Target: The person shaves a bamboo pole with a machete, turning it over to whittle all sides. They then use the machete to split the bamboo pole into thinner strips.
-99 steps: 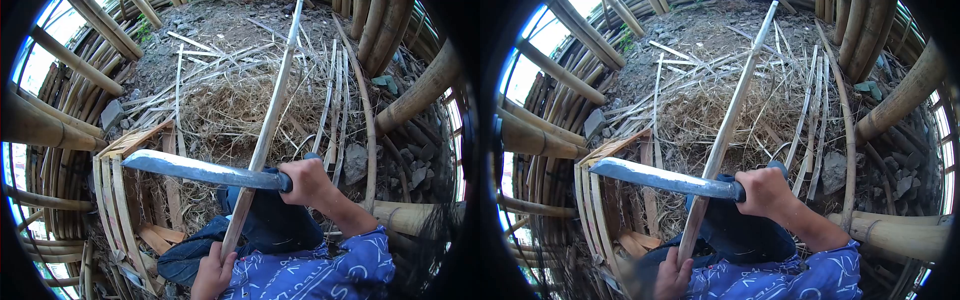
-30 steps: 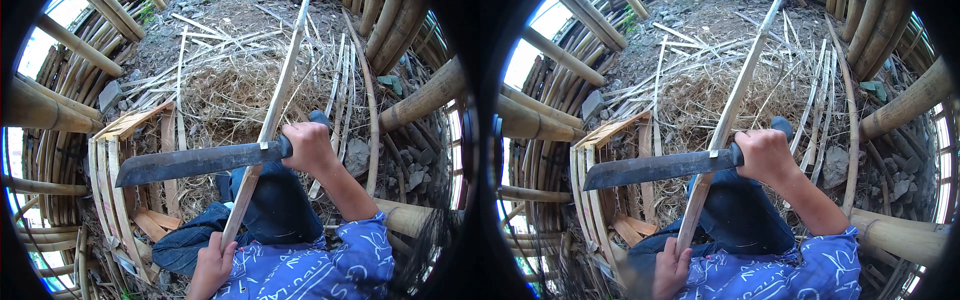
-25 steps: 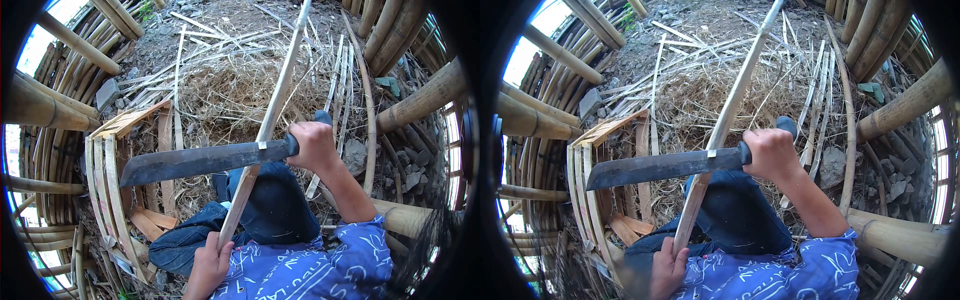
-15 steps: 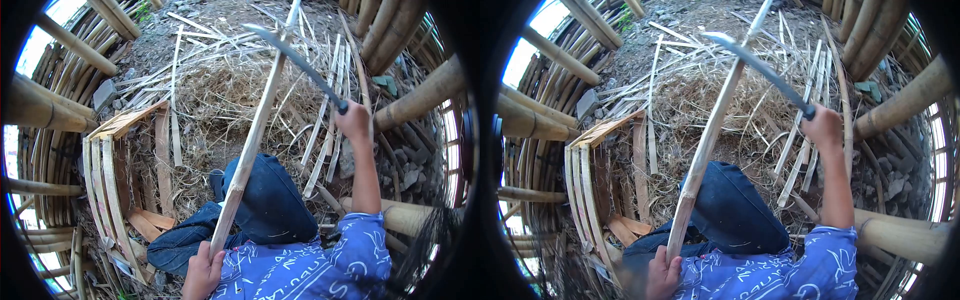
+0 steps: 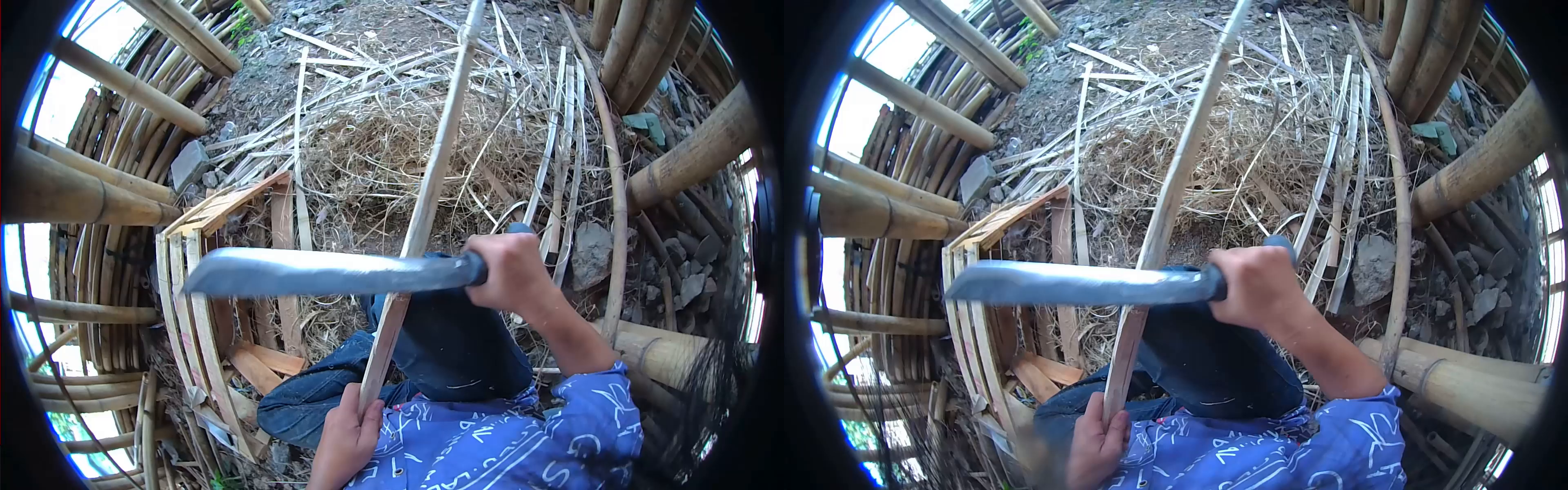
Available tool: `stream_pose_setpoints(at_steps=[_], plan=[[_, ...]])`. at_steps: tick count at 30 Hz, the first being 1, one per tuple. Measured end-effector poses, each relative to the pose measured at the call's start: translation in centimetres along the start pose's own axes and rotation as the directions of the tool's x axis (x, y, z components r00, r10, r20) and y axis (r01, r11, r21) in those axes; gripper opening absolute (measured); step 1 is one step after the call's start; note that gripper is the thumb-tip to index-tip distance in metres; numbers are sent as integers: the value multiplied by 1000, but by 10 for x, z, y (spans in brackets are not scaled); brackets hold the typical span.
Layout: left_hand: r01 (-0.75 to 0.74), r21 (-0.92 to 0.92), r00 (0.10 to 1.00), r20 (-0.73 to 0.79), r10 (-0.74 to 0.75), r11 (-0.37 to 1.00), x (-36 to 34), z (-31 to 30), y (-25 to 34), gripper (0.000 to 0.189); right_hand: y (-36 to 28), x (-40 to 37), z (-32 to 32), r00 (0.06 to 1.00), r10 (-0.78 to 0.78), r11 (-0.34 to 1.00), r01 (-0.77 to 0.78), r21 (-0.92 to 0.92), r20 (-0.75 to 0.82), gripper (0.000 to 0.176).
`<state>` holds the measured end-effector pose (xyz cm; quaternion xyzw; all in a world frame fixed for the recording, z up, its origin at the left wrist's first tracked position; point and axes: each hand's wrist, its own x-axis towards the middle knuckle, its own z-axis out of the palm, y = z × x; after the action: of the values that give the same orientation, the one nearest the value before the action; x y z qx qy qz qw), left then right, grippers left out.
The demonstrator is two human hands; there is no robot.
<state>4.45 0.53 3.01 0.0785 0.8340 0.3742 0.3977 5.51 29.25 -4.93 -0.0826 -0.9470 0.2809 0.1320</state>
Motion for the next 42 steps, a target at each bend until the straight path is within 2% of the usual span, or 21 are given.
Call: stream_pose_setpoints(at_steps=[1, 4, 5, 6, 10, 12, 16, 20, 30, 35, 37, 39, 42], plan=[[-2, 11, 1000, 7, 2, 1000, 0, 2, -1, 17, -5, 2, -1, 1000, 10, 1000, -10, 3, -7, 20], [-49, -33, 999, -22, 49, 998, 1, 6, -8, 17, -6, 9, -5, 993, 9, 998, -1, -70, 116, 20], [-65, 42, 997, -28, 67, 997, 1, 6, -9, 17, -5, 11, -7, 993, 8, 997, 1, -72, 120, 20], [-78, 116, 996, -34, 83, 990, 0, 7, -11, 18, -4, 14, -10, 994, 27, 995, -16, -103, 102, 19], [-16, 41, 999, -30, 17, 999, 1, 8, -22, 19, 12, 21, -6, 996, 41, 985, -28, -172, 74, 20], [-25, 103, 999, -45, 30, 994, 1, 7, -19, 20, 16, 23, -7, 993, 74, 974, -53, -220, 88, 23], [-42, 81, 998, -50, 46, 996, -2, 4, -18, 20, 22, 23, -10, 996, 64, 977, -50, -206, 58, 29], [-56, 50, 997, -51, 58, 997, -3, 3, -18, 19, 41, 16, -6, 998, 58, 973, -64, -222, -31, 29], [-66, 52, 997, -38, 68, 996, -2, 0, -22, 20, 59, 5, -7, 994, 21, 970, -46, -241, -105, 28], [-44, 47, 999, -4, 44, 998, 5, 0, -20, 22, 41, 6, -2, 992, -2, 974, -28, -227, -129, 27], [-55, 59, 998, 2, 55, 997, 8, -1, -17, 23, 25, 14, 0, 988, -68, 988, 47, -150, -138, 25], [-111, 131, 994, 4, 111, 985, 9, -5, -16, 23, 13, 27, 2, 989, -75, 983, 52, -175, -130, 24], [-115, 136, 993, 0, 116, 984, 11, -8, -17, 24, 7, 49, 9, 995, -88, 970, 74, -230, -48, 23]])
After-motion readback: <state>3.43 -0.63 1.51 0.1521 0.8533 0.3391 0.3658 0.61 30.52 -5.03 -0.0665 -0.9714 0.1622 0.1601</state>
